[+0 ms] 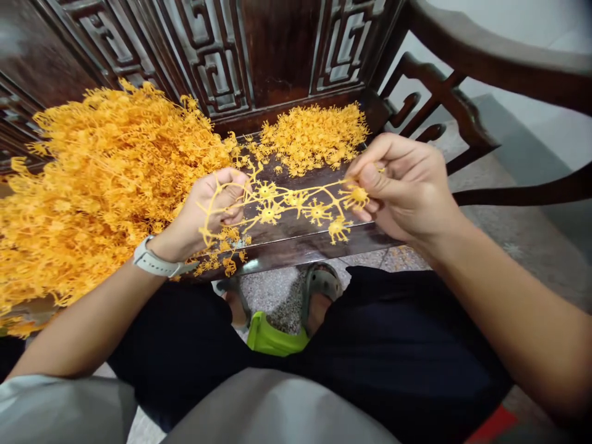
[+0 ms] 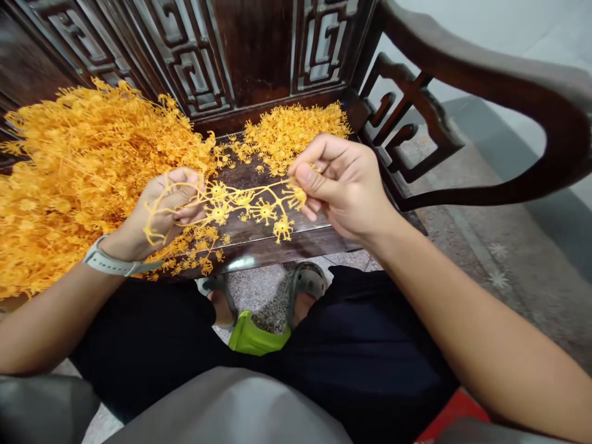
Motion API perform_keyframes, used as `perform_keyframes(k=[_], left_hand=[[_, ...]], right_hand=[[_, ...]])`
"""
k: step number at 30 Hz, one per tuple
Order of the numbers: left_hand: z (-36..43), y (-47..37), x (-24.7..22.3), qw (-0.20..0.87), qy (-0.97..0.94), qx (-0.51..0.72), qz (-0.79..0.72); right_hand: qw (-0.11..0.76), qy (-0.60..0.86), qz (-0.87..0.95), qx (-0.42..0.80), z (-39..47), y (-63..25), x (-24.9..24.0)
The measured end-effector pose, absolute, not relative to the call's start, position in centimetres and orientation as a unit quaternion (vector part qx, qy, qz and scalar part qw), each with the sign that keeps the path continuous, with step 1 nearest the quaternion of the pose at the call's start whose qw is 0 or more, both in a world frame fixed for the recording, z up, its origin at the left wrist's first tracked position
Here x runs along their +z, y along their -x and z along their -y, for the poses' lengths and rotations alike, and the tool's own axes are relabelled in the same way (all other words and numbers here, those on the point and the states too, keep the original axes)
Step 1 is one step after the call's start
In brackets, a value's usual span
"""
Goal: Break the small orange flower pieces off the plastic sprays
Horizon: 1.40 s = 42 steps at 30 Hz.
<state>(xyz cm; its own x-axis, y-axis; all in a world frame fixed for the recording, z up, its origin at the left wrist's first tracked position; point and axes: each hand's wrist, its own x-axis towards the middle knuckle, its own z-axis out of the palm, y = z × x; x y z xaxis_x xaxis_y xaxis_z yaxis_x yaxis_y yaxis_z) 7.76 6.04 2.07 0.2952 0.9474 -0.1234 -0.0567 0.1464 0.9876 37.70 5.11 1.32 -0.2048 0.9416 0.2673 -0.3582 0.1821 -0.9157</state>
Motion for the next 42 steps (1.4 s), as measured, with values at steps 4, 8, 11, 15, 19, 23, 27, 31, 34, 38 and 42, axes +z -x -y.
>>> perform_keyframes(k=[4, 8, 11, 15, 19, 23, 27, 31, 34, 38, 42], left_hand=[[-9.0, -4.8, 1.1, 0.554, -0.449, 0.468, -0.521], [-10.0, -3.0, 0.2, 0.55, -0.396, 0.492, -0.547], [-9.1, -3.7, 0.5, 0.564, -0.42, 0.463, -0.539], [-8.0, -5.2, 0.9, 0.553, -0.45, 0.447, -0.54], [-7.8, -5.7, 0.5, 0.564, -0.47, 0.433, -0.523], [-7.8, -5.7, -0.3, 0.575, -0.498, 0.403, -0.509], [-7.1, -6.3, -0.5, 0.579, -0.521, 0.372, -0.504], [-5.4, -7.8, -0.6, 0.582, -0.535, 0.36, -0.496], [-4.3, -8.8, -1.3, 0.605, -0.537, 0.338, -0.481], [-4.0, -9.0, -1.9, 0.596, -0.601, 0.283, -0.451], [-4.4, -7.6, -1.7, 0.532, -0.688, 0.256, -0.421]], right_hand=[[0.655, 0.307, 0.466, 0.509, -5.7, -42.1, 3.2], [0.439, 0.406, 0.633, 0.491, -6.3, -44.7, 0.8], [-0.047, 0.385, 0.739, 0.55, -5.9, -42.9, -2.7], [-0.138, 0.322, 0.705, 0.616, -5.3, -39.5, -2.9], [0.392, 0.367, 0.525, 0.66, -6.2, -39.1, 0.9], [0.445, 0.428, 0.452, 0.644, -6.4, -38.5, 1.4], [0.341, 0.441, 0.533, 0.637, -4.8, -35.2, -0.4], [0.326, 0.369, 0.615, 0.617, -3.1, -31.7, -1.4], [0.295, 0.323, 0.638, 0.633, -2.2, -30.4, -2.1], [0.286, 0.309, 0.686, 0.593, -1.9, -30.6, -2.2], [0.393, 0.321, 0.721, 0.472, -1.9, -32.2, -0.8]])
